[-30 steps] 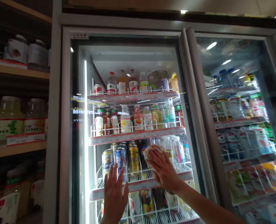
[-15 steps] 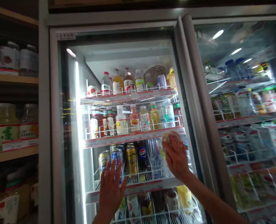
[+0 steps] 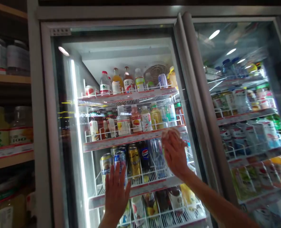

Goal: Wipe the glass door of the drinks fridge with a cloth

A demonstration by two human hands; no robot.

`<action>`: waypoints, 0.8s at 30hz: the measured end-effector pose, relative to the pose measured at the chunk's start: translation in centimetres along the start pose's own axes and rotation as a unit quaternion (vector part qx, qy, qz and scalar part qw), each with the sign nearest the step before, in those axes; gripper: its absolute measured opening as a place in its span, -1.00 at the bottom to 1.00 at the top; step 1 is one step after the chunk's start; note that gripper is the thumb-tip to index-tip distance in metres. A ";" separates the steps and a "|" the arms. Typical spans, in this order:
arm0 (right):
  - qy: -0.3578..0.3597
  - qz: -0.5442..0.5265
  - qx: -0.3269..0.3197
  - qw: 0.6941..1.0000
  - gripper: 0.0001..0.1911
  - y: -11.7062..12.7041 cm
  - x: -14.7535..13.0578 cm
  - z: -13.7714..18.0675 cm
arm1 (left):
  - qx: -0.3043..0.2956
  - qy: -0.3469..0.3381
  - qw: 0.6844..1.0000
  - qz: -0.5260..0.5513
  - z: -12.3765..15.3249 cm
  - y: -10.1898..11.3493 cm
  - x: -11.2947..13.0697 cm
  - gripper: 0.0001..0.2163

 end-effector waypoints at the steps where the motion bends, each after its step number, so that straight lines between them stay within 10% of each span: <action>1: 0.038 0.004 -0.038 0.999 -0.47 -0.9 -1.4 0.7 | 0.001 -0.006 1.000 0.004 0.1 0.1 -0.1 -0.40; 4: 0.117 0.023 -0.103 0.988 -0.43 -3.1 -4.6 2.5 | -0.003 -0.018 1.000 0.025 0.5 0.4 -0.4 -0.41; 11: -0.051 0.023 0.039 0.998 -0.39 -1.3 -3.3 -4.1 | 0.032 -0.074 0.995 0.061 -2.3 2.2 -0.7 -0.42; 17: 0.163 0.024 -0.086 0.983 -0.53 -3.2 -8.3 -0.4 | 0.046 -0.091 0.995 -0.003 -3.8 0.9 -1.0 -0.40; 24: -0.101 -0.187 0.121 0.970 -0.63 1.6 0.8 -3.4 | 0.054 -0.090 0.994 -0.002 -3.6 0.7 -1.1 -0.40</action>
Point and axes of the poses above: each hand's wrist, its own z-axis away from the middle knuckle, its own y-axis out of the back of the hand, x = y × z, the point moved 7 cm from there along -z, towards the middle knuckle, and after that the axes turned 14 degrees about -x, right-handed, at the moved point
